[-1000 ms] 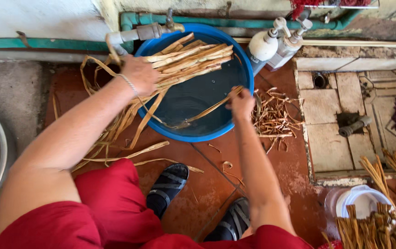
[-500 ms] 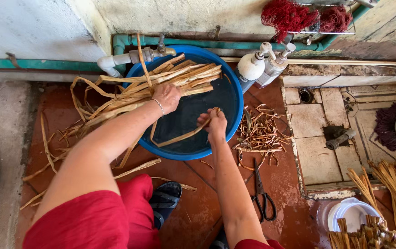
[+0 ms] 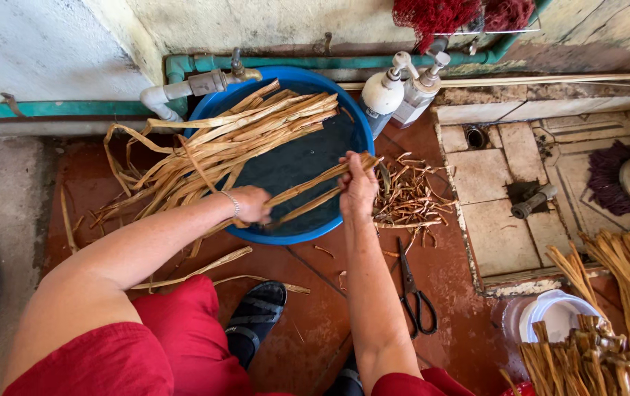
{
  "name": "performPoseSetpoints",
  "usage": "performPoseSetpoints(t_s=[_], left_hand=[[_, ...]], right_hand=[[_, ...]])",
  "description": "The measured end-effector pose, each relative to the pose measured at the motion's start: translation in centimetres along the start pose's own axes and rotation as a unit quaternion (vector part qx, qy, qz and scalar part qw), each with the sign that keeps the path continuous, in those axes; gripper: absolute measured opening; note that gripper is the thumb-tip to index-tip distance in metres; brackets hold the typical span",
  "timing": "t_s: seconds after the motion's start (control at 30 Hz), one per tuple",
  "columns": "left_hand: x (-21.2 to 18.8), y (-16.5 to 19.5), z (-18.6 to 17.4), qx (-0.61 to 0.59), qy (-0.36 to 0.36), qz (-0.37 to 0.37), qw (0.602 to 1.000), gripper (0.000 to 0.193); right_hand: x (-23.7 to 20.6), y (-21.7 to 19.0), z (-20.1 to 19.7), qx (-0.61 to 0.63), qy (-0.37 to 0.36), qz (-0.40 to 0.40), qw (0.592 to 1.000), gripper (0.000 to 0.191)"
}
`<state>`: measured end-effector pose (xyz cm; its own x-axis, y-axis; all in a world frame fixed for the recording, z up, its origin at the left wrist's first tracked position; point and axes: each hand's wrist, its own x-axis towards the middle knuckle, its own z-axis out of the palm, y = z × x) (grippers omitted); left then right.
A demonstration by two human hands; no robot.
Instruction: The person sits on the floor and repeatedly splits dried plant stalks by hand, separating them into thinner strips. The person places the split pieces into a red basket and discards the outer layers onto the floor.
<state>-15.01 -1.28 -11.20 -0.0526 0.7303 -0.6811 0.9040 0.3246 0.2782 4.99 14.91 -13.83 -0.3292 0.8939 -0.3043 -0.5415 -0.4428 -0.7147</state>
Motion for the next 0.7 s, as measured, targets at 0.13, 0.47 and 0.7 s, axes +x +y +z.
performPoseSetpoints(t_s=[0.13,0.47,0.7], left_hand=[[-2.1,-0.7,-3.2,0.213,-0.145,-0.031,0.966,0.075],[3.1,9.3,-6.5,-0.224,0.285,0.189,0.913,0.04],[3.2,12.8,-6.2,-0.395,0.132,0.081,0.906,0.041]], right_hand=[[0.5,-2.8,-1.7,-0.04,0.011,-0.007,0.999,0.018],[-3.4,-2.5,2.1,-0.117,-0.107,0.034,0.987,0.032],[-3.8,-2.7,2.8,-0.039,-0.032,0.003,0.999,0.028]])
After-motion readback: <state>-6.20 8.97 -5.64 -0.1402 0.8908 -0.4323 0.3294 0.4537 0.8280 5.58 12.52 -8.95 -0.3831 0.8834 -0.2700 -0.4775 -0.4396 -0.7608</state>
